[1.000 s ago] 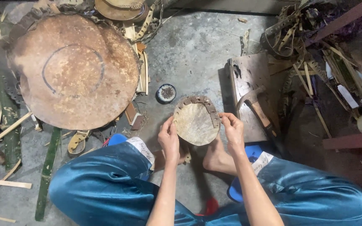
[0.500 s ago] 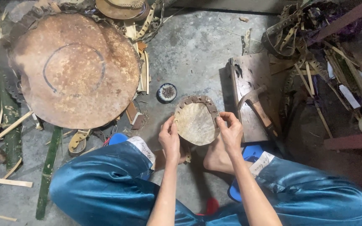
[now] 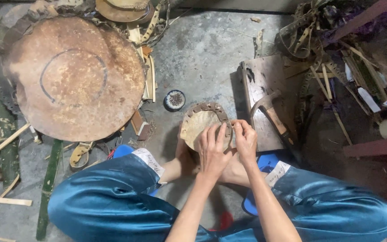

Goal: Hammering small nails into the edge of a circular wooden frame to secure a membrane, likely for a drum.

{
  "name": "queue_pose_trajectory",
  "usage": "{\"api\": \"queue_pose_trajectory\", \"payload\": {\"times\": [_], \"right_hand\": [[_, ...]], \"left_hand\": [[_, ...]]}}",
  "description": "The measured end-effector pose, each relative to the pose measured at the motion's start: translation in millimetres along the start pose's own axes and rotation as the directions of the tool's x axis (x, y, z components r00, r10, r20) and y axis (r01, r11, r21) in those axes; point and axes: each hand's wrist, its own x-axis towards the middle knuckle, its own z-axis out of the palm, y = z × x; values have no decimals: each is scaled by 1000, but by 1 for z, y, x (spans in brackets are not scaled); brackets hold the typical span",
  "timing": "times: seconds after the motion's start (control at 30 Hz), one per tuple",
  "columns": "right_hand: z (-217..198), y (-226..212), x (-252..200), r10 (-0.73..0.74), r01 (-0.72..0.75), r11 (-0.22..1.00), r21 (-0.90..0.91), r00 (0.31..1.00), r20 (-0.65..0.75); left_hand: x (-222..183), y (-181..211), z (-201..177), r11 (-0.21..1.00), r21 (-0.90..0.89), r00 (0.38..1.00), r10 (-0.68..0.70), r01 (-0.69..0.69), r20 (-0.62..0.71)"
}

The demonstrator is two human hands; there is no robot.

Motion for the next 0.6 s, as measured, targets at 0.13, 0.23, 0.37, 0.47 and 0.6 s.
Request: {"api": "queue_pose_trajectory", "payload": {"times": [0.13, 0.23, 0.37, 0.47, 0.6], "right_hand": [[0, 1, 1, 52, -57, 988, 145, 998, 37], [-2, -1, 3, 67, -77, 981, 180, 996, 57], [-9, -3, 6, 87, -83, 974, 211, 996, -11], [-12, -1, 4, 116, -104, 971, 213, 992, -42], [-10, 5, 3, 133, -122, 969, 213, 990, -40]], "left_hand": [[2, -1, 3, 999, -1, 999, -32, 32, -5], [4, -1, 0, 997, -73, 999, 1, -4, -50], [12, 5, -13, 981, -184, 995, -72, 59, -65], [15, 9, -21, 964, -242, 992, -122, 111, -32], [16, 11, -26, 947, -280, 987, -161, 155, 3]]}}
